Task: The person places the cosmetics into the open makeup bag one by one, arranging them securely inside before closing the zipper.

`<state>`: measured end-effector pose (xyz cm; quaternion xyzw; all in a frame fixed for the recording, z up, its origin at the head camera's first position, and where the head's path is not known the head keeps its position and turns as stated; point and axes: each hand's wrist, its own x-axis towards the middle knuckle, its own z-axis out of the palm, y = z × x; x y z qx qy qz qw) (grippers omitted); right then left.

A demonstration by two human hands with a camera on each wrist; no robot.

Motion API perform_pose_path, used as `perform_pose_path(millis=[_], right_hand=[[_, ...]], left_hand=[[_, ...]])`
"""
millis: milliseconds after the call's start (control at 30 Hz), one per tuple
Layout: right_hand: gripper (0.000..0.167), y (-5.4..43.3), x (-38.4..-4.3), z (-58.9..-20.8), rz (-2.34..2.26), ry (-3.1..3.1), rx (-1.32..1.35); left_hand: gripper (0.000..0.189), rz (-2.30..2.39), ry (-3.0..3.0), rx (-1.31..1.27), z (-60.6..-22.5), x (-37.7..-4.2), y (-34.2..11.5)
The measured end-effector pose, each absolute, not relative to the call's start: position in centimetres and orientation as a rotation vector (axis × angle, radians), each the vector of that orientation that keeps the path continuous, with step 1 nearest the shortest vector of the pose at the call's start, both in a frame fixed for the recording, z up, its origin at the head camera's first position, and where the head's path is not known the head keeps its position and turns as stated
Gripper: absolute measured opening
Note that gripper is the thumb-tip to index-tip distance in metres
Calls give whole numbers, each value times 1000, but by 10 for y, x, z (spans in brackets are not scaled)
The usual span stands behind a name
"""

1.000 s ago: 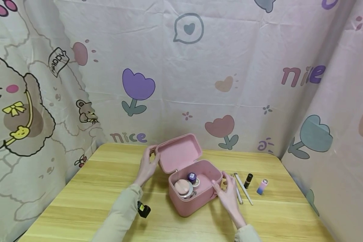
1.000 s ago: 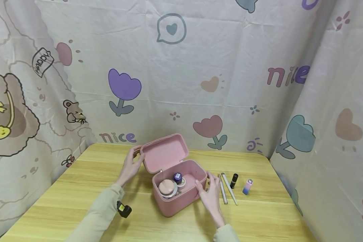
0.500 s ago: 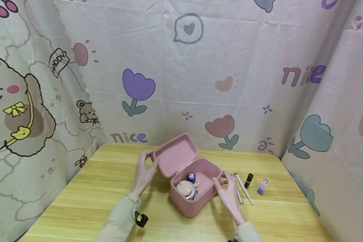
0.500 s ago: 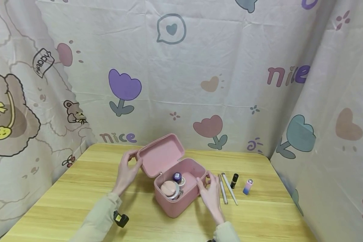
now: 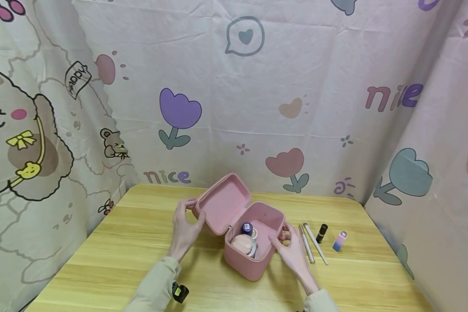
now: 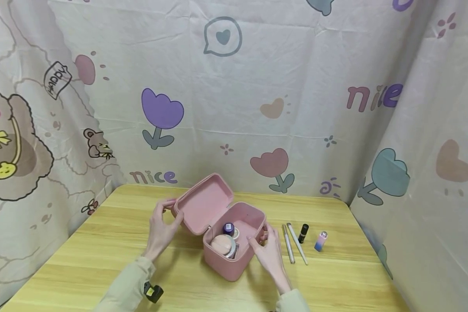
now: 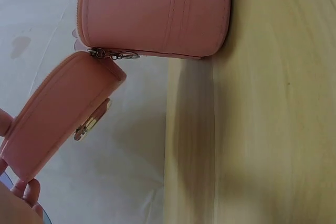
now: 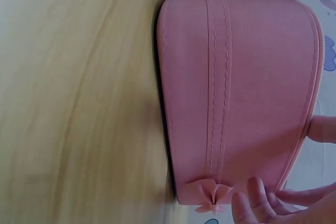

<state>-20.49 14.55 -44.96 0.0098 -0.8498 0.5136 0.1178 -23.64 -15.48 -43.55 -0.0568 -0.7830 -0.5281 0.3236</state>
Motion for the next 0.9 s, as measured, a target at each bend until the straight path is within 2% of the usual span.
perform_pose_path(millis=[333,567,900], right_hand=[[58,150,-216,-449,1649,-2437,115],[56,154,-223,-447,1727,-2457,103],[53,160,-235,-444,1809,-2474,156]], left_hand=[[42,-1374,-2078,-110,-433,-225,-156],[48,-1425,-2240,-83,-420,-218,-162],[47,-1655,-2376,-153,-398,-218,-180]])
